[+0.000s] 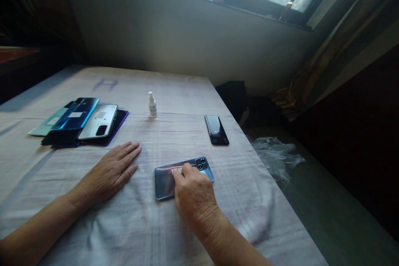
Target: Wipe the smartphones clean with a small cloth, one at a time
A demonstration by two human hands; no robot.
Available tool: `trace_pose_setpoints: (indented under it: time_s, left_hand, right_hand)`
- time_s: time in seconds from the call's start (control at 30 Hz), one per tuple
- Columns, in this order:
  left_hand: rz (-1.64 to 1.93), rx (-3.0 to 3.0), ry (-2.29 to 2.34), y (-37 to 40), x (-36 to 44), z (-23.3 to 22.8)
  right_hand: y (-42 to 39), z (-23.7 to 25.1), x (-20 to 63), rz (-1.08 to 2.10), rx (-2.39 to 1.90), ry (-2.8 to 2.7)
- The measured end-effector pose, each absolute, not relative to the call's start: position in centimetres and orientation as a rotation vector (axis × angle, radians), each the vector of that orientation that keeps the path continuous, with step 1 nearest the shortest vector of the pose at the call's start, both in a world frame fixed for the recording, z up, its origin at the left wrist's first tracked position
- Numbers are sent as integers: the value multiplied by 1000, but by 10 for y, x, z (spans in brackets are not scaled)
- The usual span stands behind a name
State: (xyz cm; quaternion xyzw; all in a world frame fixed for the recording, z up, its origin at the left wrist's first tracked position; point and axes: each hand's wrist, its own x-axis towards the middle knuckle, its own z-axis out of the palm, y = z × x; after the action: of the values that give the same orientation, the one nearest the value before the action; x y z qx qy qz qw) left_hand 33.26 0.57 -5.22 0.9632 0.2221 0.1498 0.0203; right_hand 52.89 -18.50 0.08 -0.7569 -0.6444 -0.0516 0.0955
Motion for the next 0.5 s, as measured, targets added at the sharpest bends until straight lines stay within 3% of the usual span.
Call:
trace_pose_setpoints:
  time_s: [0.5]
  left_hand:
    - [507, 2999, 677, 5, 333, -52]
  right_hand:
    - [-199, -8, 504, -230, -1875, -2044]
